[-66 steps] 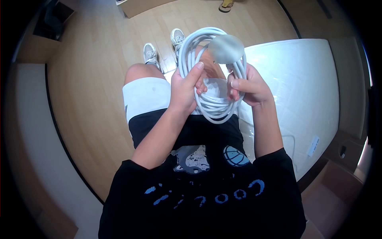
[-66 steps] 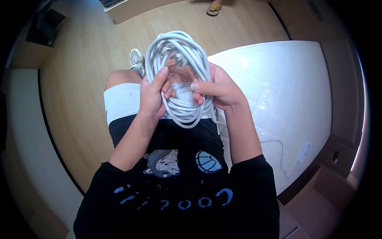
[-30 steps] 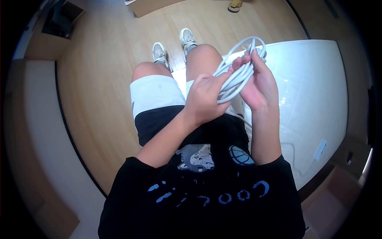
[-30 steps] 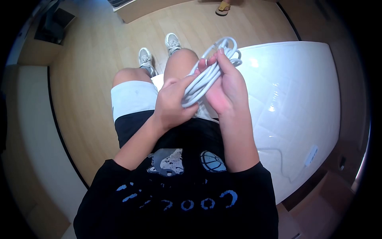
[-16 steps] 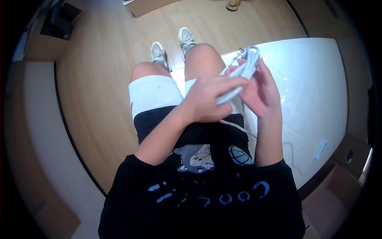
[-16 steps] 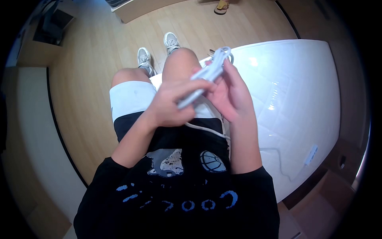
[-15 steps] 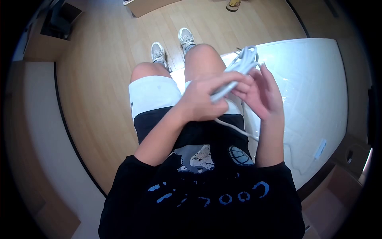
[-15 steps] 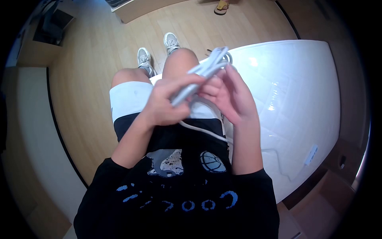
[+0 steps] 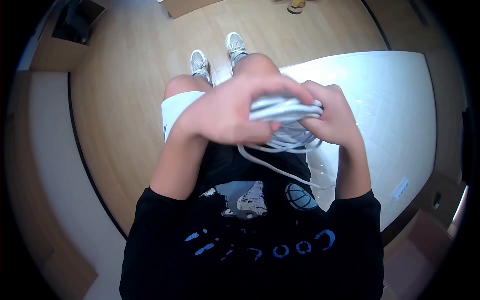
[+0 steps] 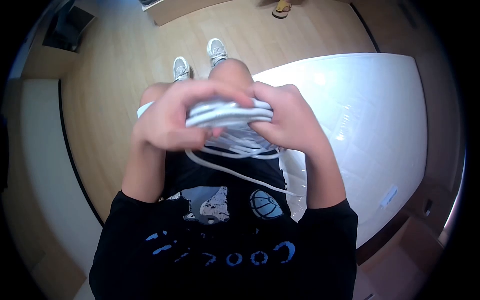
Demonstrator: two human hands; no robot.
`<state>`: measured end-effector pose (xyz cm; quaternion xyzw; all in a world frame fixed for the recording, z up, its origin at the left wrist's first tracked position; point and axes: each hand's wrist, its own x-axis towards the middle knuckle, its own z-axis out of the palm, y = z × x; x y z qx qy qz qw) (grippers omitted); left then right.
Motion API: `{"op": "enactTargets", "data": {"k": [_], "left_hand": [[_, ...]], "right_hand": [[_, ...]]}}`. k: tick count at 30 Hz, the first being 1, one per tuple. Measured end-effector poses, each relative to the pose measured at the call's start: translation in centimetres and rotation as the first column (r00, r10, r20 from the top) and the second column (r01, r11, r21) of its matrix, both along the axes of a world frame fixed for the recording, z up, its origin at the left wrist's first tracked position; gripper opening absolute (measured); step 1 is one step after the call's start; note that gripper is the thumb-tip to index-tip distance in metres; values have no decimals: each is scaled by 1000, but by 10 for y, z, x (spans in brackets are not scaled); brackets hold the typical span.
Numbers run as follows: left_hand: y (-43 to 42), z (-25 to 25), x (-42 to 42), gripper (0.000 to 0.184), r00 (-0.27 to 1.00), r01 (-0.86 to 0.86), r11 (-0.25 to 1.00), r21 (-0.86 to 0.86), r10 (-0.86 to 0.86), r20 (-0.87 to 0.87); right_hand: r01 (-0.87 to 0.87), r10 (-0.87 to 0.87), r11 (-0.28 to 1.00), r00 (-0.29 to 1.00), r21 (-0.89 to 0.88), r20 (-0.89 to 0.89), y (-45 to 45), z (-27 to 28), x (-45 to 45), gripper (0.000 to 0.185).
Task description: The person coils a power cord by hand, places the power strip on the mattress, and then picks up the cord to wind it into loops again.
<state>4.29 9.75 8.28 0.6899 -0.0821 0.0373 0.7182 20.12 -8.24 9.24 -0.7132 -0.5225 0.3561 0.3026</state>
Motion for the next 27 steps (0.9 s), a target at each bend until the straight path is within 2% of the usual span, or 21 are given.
{"op": "enactTargets", "data": {"k": [1, 2, 3, 5, 6, 7, 8, 9, 10, 12, 14, 15, 18, 19, 22, 24, 26, 27], "left_hand": [[4, -6, 1, 70, 993, -116, 993, 7, 116, -31], [6, -10, 1, 72, 973, -221, 975, 20, 222, -62], [6, -10, -2, 89, 948, -270, 943, 194, 296, -117], [-11, -33, -9, 98, 904, -428, 903, -20, 428, -29], [-23, -47, -15, 103, 869, -490, 861, -134, 495, 0], [-37, -55, -23, 114, 872, -489, 850, -198, 474, -119], [-52, -58, -23, 113, 872, -485, 812, -326, 479, -104], [-64, -62, -29, 111, 862, -505, 778, -373, 472, -183], [-72, -68, -33, 110, 849, -528, 741, -415, 459, -261], [-77, -81, -42, 100, 826, -564, 736, -374, 509, -243], [-79, -88, -44, 95, 771, -637, 677, -368, 567, -292], [-72, -95, -44, 89, 793, -606, 757, -245, 552, -258], [-77, -107, -38, 84, 690, -705, 620, -344, 489, -534], [-75, -108, -36, 74, 678, -725, 551, -414, 461, -573], [-58, -97, -39, 67, 764, -593, 556, -583, 158, -626], [-57, -101, -34, 57, 807, -553, 537, -637, 154, -570], [-57, -110, -33, 52, 848, -497, 561, -662, 154, -506], [-59, -108, -32, 50, 824, -545, 593, -593, 246, -511]], "right_hand": [[148, -141, 982, 988, 116, -68, 0, -13, -10, 26], [247, -225, 962, 958, 114, -175, -2, -17, -15, 23], [345, -306, 933, 910, 102, -279, -4, -20, -19, 20], [537, -473, 844, 758, 18, -450, -9, -21, -26, 16], [586, -486, 810, 659, -13, -574, -13, -25, -28, 17], [630, -489, 775, 542, -56, -684, -18, -32, -29, 18], [668, -482, 737, 407, -107, -776, -23, -36, -31, 20], [711, -533, 691, 377, -132, -757, -20, -38, -39, 23], [704, -574, 691, 396, -163, -717, -20, -40, -43, 23], [694, -611, 683, 373, -226, -698, -21, -51, -49, 23], [653, -606, 691, 289, -311, -741, -20, -62, -48, 21], [616, -591, 706, 239, -350, -771, -18, -71, -46, 21], [546, -553, 731, 121, -410, -824, -17, -80, -50, 18], [540, -547, 730, 93, -419, -832, -18, -83, -50, 18], [501, -507, 746, 0, -439, -862, -21, -93, -46, 16], [477, -491, 756, -42, -449, -870, -24, -97, -42, 16], [523, -473, 751, 0, -403, -881, -25, -98, -44, 15], [544, -464, 749, 22, -379, -885, -26, -98, -45, 14]]}}
